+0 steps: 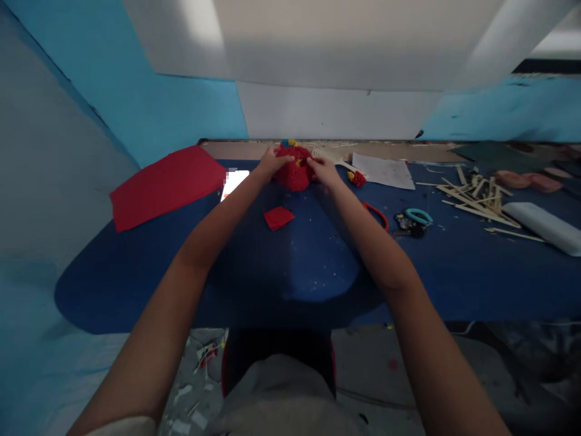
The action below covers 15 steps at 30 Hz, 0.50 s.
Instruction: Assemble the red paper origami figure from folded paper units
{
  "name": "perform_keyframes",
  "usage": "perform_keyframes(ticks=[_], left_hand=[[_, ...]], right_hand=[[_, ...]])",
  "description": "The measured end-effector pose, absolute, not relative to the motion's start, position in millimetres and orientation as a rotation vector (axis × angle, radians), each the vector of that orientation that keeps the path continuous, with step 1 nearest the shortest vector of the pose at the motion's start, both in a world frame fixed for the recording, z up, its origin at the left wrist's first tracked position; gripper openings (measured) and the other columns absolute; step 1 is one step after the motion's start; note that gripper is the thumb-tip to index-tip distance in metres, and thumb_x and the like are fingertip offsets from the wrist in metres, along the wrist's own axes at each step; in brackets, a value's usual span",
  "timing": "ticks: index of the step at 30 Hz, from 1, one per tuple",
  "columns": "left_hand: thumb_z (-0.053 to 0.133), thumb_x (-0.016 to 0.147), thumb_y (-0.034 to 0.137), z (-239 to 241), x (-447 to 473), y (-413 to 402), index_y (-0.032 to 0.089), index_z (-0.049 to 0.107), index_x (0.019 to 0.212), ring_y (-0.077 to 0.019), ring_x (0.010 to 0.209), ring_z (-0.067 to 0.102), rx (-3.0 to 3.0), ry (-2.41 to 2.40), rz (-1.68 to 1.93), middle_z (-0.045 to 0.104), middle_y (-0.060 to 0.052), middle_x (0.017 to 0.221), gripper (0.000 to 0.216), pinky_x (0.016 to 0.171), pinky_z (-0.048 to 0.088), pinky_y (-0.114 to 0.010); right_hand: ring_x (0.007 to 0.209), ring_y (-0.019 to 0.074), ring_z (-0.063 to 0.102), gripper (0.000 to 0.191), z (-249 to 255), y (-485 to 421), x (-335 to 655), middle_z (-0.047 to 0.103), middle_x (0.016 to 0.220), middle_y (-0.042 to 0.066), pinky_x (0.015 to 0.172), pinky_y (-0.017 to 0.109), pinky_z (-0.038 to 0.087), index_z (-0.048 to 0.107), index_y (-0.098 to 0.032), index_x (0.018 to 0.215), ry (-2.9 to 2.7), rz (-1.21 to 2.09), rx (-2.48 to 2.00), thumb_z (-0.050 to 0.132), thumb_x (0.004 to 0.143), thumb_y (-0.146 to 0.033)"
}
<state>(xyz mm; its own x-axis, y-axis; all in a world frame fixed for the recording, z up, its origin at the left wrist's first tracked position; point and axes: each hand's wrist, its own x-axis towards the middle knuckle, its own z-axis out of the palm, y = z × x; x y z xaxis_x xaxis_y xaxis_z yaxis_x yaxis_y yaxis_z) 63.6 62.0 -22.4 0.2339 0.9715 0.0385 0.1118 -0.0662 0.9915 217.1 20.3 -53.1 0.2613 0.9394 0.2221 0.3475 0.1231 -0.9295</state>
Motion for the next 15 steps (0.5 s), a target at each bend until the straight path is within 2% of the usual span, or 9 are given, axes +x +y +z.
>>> perform_keyframes(ticks=[4, 6, 7, 9, 12, 15], left_hand=[[0.071, 0.083, 0.015, 27.8, 70.2, 51.2, 0.015, 0.044, 0.119, -0.0232, 0.1, 0.07, 1.359, 0.99, 1.098, 0.068, -0.01, 0.109, 0.044, 0.088, 0.057, -0.041], [0.069, 0.085, 0.015, 56.2, 70.4, 46.9, 0.015, 0.051, 0.107, -0.0184, 0.096, 0.07, 1.385, 0.887, 1.174, 0.069, -0.004, 0.098, 0.029, 0.09, 0.057, -0.037], [0.066, 0.087, 0.017, 68.6, 69.8, 45.1, 0.014, 0.056, 0.096, -0.0168, 0.094, 0.07, 1.406, 0.838, 1.18, 0.069, -0.002, 0.091, 0.014, 0.091, 0.056, -0.035], [0.059, 0.09, 0.015, 87.1, 67.9, 41.8, 0.013, 0.06, 0.09, -0.017, 0.098, 0.071, 1.465, 0.695, 1.142, 0.068, 0.002, 0.084, 0.003, 0.091, 0.055, -0.036], [0.056, 0.09, 0.016, 98.1, 66.0, 35.8, 0.012, 0.063, 0.096, -0.0194, 0.106, 0.069, 1.512, 0.636, 1.167, 0.068, 0.003, 0.089, 0.01, 0.09, 0.053, -0.035], [0.061, 0.085, 0.013, 96.3, 66.3, 29.6, 0.009, 0.063, 0.099, -0.0209, 0.103, 0.07, 1.515, 0.646, 1.193, 0.068, -0.001, 0.091, 0.014, 0.09, 0.055, -0.034]], right_hand=[[0.106, 0.0154, 0.062, 0.02, -15.3, 24.8, 231.9, 0.067, 0.107, 0.004, 0.095, 0.035, 0.052, 0.057, -0.019, 0.108, -1.178, 0.647, -1.37, 0.05, 0.093, -0.031], [0.113, 0.0168, 0.058, 0.019, 10.7, 29.5, 240.0, 0.067, 0.109, 0.002, 0.096, 0.036, 0.051, 0.056, -0.021, 0.107, -1.155, 0.585, -1.271, 0.055, 0.092, -0.033], [0.116, 0.0177, 0.056, 0.022, 23.2, 31.7, 241.8, 0.066, 0.11, 0.001, 0.095, 0.037, 0.052, 0.055, -0.024, 0.108, -1.186, 0.572, -1.2, 0.058, 0.09, -0.036], [0.118, 0.0194, 0.053, 0.025, 44.2, 34.0, 240.3, 0.065, 0.114, 0.001, 0.092, 0.036, 0.053, 0.053, -0.026, 0.11, -1.233, 0.546, -1.082, 0.059, 0.09, -0.04], [0.119, 0.0207, 0.055, 0.023, 60.5, 30.5, 228.9, 0.062, 0.116, 0.001, 0.086, 0.035, 0.055, 0.053, -0.027, 0.11, -1.269, 0.51, -1.038, 0.054, 0.091, -0.04], [0.113, 0.0184, 0.058, 0.024, 59.2, 23.3, 217.6, 0.062, 0.116, 0.0, 0.082, 0.032, 0.056, 0.053, -0.028, 0.112, -1.254, 0.526, -1.075, 0.051, 0.092, -0.041]])
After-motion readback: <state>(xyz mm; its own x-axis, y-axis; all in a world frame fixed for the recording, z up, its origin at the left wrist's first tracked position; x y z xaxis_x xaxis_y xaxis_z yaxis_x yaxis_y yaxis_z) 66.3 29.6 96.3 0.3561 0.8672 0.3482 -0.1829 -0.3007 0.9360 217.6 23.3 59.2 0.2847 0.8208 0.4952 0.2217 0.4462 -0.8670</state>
